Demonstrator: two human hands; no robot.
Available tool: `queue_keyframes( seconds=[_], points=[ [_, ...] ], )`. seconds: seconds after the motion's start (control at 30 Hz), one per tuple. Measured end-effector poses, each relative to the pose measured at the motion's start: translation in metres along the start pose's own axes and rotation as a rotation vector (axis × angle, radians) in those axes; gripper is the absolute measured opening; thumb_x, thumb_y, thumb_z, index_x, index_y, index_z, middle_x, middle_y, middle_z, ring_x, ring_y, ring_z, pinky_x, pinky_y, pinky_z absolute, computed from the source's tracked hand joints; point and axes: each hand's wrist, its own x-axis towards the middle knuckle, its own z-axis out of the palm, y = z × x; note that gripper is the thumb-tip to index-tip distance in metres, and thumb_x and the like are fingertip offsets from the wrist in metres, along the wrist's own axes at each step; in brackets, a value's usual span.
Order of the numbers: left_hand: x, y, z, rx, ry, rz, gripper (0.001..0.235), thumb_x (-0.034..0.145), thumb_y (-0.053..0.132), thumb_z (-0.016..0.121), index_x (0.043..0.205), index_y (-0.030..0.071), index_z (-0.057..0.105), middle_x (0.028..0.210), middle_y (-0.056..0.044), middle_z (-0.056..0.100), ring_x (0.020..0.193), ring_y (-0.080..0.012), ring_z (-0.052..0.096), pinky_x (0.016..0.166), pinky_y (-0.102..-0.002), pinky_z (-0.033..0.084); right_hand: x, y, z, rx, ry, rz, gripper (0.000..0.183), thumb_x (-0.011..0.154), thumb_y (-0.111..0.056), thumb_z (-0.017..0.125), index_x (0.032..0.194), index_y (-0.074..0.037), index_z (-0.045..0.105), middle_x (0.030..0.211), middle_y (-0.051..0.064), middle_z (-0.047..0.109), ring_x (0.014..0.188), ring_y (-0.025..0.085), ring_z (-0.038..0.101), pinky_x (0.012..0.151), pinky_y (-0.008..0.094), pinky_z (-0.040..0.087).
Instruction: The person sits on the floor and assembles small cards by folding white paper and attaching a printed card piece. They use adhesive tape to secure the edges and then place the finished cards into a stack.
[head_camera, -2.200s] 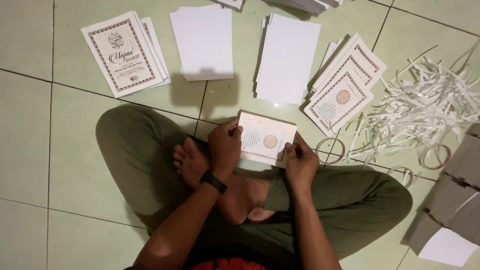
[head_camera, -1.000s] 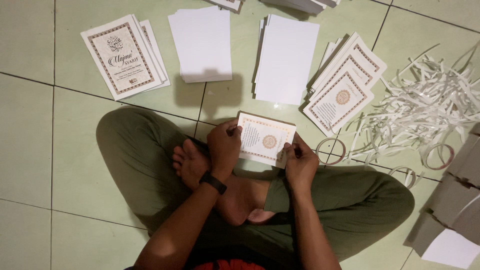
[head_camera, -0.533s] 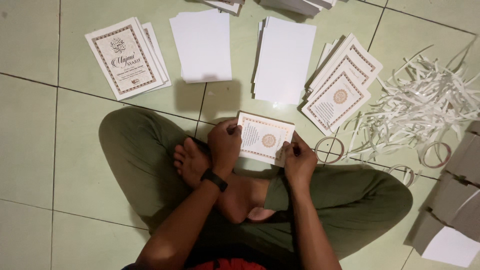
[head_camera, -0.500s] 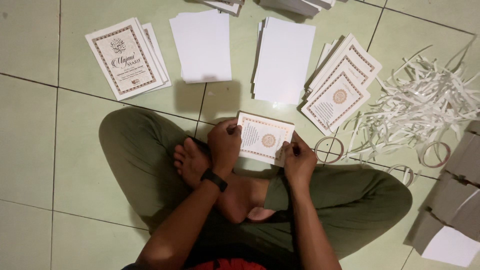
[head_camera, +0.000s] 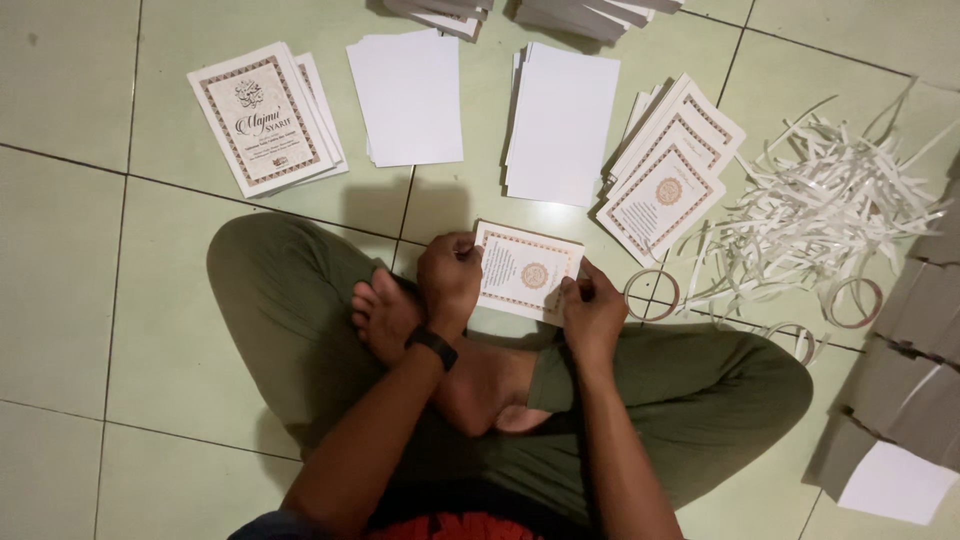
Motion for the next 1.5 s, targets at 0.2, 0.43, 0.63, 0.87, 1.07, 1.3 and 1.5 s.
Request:
queue_keyframes(
  seconds=[0.2, 0.43, 0.63, 0.87, 1.07, 1.3, 1.5],
  points=[
    [0.002, 0.011, -0.009, 0.040, -0.061, -0.116, 0.020, 0.086, 0.022, 0.073, 0.104, 0.017, 0.080, 0.091, -0.006, 0.076, 0.096, -0.0329, 0.074, 0.083, -0.047, 0.058, 0.001, -0.003, -0.001, -0.108, -0.024, 0.043, 0.042, 0.090, -0.013, 0.077, 0.132, -0.010, 0.074, 0.089, 0.017, 0.074, 0.088, 0.032, 0.073, 0.072, 0.044, 0.058],
    [0.005, 0.012, -0.009, -0.035, -0.103, -0.104, 0.031, 0.088, 0.017, 0.066, 0.118, 0.015, 0.074, 0.096, -0.010, 0.073, 0.103, -0.0366, 0.071, 0.090, -0.049, 0.056, 0.005, -0.002, -0.002, -0.142, -0.057, 0.051, 0.040, 0.093, -0.021, 0.076, 0.131, -0.007, 0.071, 0.095, 0.019, 0.072, 0.095, 0.035, 0.072, 0.078, 0.046, 0.058],
    [0.013, 0.011, 0.009, -0.088, -0.121, -0.078, 0.038, 0.085, 0.027, 0.068, 0.117, 0.008, 0.074, 0.103, -0.014, 0.074, 0.108, -0.0375, 0.071, 0.092, -0.050, 0.056, 0.019, -0.019, 0.012, -0.113, -0.001, 0.032, 0.061, 0.090, -0.043, 0.080, 0.133, -0.004, 0.066, 0.109, 0.023, 0.067, 0.110, 0.043, 0.067, 0.094, 0.056, 0.054],
    [-0.004, 0.071, -0.021, -0.009, -0.095, -0.140, 0.058, 0.079, 0.044, 0.086, 0.116, 0.003, 0.069, 0.108, -0.015, 0.067, 0.111, -0.0394, 0.068, 0.087, -0.057, 0.057, 0.014, -0.068, 0.049, -0.188, 0.113, 0.265, 0.083, 0.081, -0.066, 0.083, 0.138, -0.012, 0.054, 0.129, 0.019, 0.045, 0.131, 0.044, 0.044, 0.107, 0.061, 0.038],
    [0.002, 0.068, -0.027, 0.042, -0.176, -0.141, 0.050, 0.081, 0.045, 0.086, 0.112, 0.011, 0.065, 0.107, -0.008, 0.065, 0.113, -0.0337, 0.067, 0.092, -0.058, 0.054, 0.019, -0.059, 0.061, -0.122, 0.185, 0.340, 0.066, 0.079, -0.054, 0.091, 0.122, -0.018, 0.056, 0.130, 0.011, 0.041, 0.131, 0.036, 0.039, 0.109, 0.051, 0.034],
    [0.005, 0.069, -0.033, -0.054, -0.200, -0.194, 0.040, 0.082, 0.037, 0.086, 0.106, 0.010, 0.068, 0.098, -0.008, 0.068, 0.106, -0.0357, 0.071, 0.088, -0.054, 0.054, 0.026, -0.036, 0.057, 0.120, 0.279, 0.334, 0.052, 0.075, -0.037, 0.096, 0.115, -0.017, 0.069, 0.117, 0.009, 0.056, 0.114, 0.028, 0.061, 0.100, 0.044, 0.041],
    [0.016, 0.048, -0.019, -0.101, -0.160, -0.250, 0.030, 0.079, 0.041, 0.086, 0.095, 0.020, 0.073, 0.082, -0.001, 0.072, 0.092, -0.0287, 0.075, 0.080, -0.045, 0.056, 0.020, -0.047, 0.044, 0.580, 0.407, 0.388, 0.027, 0.071, -0.005, 0.095, 0.092, -0.003, 0.077, 0.083, 0.012, 0.071, 0.078, 0.020, 0.072, 0.072, 0.030, 0.056]
  ],
)
